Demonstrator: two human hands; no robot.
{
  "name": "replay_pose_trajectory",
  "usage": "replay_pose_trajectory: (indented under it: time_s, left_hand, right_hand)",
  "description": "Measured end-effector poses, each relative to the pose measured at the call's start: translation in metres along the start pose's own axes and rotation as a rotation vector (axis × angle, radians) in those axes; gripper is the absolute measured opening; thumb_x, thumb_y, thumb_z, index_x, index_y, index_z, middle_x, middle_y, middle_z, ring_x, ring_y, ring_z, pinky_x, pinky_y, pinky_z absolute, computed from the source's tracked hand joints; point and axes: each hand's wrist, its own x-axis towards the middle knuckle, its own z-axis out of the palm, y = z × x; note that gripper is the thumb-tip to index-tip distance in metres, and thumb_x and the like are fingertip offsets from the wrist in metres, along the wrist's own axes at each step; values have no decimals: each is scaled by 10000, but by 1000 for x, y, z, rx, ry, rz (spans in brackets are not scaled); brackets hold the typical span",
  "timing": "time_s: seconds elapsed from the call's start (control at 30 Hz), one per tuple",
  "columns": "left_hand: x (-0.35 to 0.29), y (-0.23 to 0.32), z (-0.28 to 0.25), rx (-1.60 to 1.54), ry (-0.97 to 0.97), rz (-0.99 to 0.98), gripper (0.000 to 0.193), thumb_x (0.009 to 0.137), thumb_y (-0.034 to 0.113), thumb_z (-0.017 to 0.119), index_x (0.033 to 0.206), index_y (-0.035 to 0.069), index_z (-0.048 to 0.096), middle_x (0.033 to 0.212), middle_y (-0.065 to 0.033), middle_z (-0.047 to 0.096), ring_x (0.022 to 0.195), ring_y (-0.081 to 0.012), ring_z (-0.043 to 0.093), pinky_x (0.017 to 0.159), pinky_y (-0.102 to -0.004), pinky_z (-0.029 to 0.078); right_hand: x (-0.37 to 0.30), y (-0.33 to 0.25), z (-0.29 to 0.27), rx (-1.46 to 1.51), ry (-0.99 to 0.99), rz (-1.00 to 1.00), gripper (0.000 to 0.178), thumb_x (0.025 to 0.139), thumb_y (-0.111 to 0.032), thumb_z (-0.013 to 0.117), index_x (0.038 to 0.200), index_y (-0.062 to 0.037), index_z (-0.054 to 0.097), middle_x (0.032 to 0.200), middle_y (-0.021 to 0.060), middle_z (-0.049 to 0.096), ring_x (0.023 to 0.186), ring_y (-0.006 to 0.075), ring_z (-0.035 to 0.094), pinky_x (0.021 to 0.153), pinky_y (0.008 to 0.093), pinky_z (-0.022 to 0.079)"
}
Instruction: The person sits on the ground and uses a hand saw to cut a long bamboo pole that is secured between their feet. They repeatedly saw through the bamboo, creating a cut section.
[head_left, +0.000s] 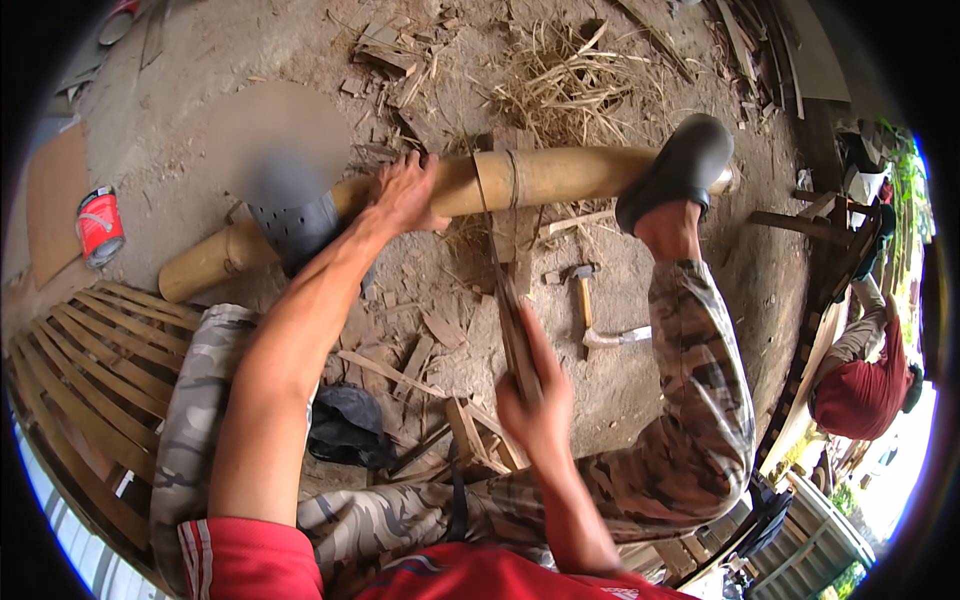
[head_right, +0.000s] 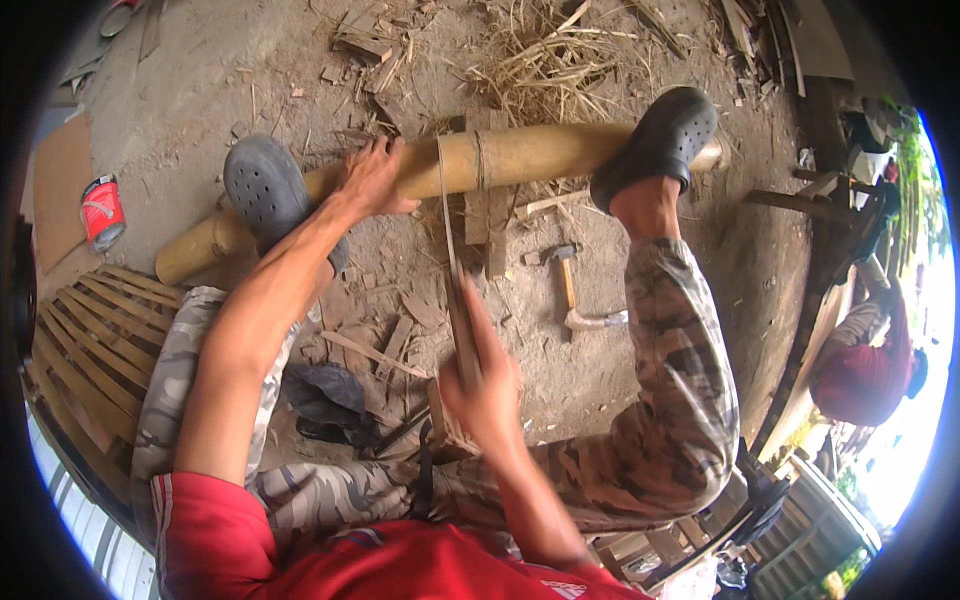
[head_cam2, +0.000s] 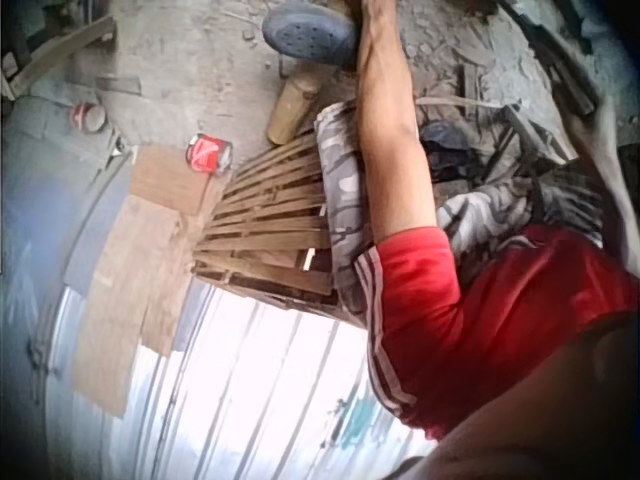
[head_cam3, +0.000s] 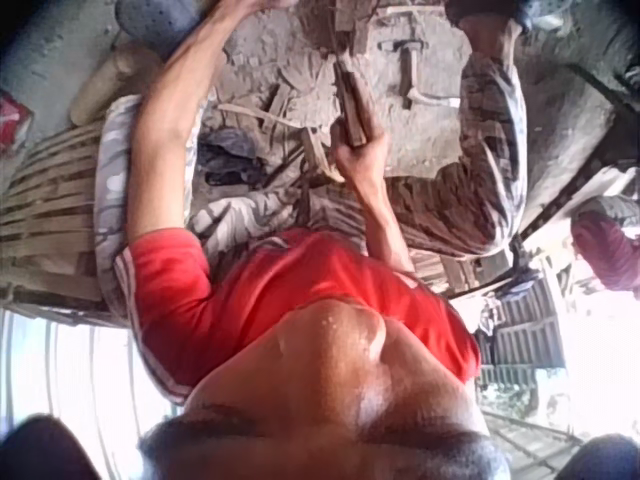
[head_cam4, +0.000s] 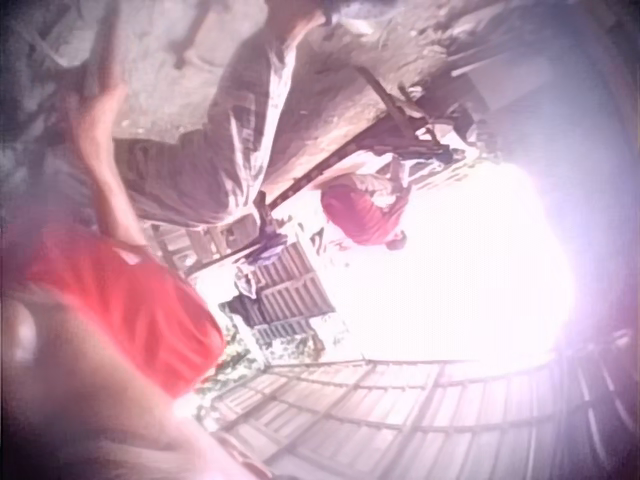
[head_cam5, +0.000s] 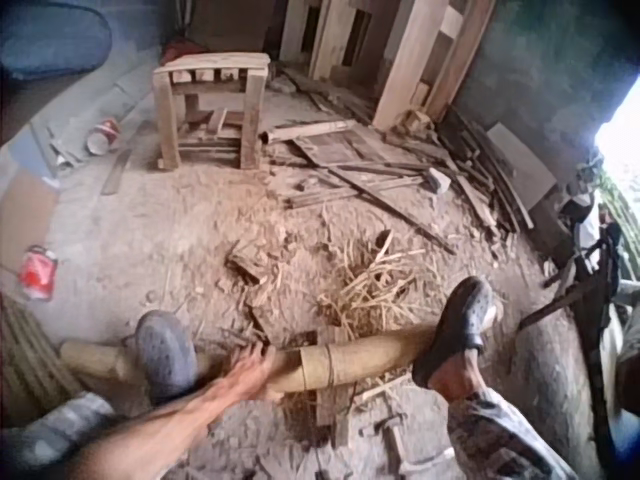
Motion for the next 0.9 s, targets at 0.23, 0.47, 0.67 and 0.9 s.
replay_pose_trajectory:
  time_s: [0.23,0.47,0.67,0.9]
  left_hand:
    - [7,1,-12,6,-99,32,1117,562,507,877,1410,-42,400,1338,-339,505,1207,-472,559,998,-609,439]
    - [-7,2,-7,25,-56,-10,1134,574,485,870,1432,-49,356,1294,-348,511,1197,-490,549,993,-607,436]
    - [10,16,-21,-20,-258,-14,1227,585,426,849,1520,-72,230,1460,-383,378,1344,-483,436,1134,-609,341]
    - [-1,11,-10,-16,-106,-13,1143,589,463,861,1443,-83,333,1440,-405,384,1325,-503,450,1081,-618,381]
  right_hand:
    - [70,17,27,49,46,-26,689,812,9,548,1489,-56,443,1318,281,604,1215,360,620,978,373,504]
    - [31,15,16,19,22,-19,702,776,77,516,1468,-28,456,1391,241,564,1287,362,549,1068,378,451]
    - [104,38,40,138,94,82,682,797,60,536,1468,-48,475,1402,219,568,1271,340,582,1036,364,483]
    - [-49,20,-10,39,5,78,756,773,112,468,1512,-34,397,1454,201,530,1364,275,500,1096,348,425]
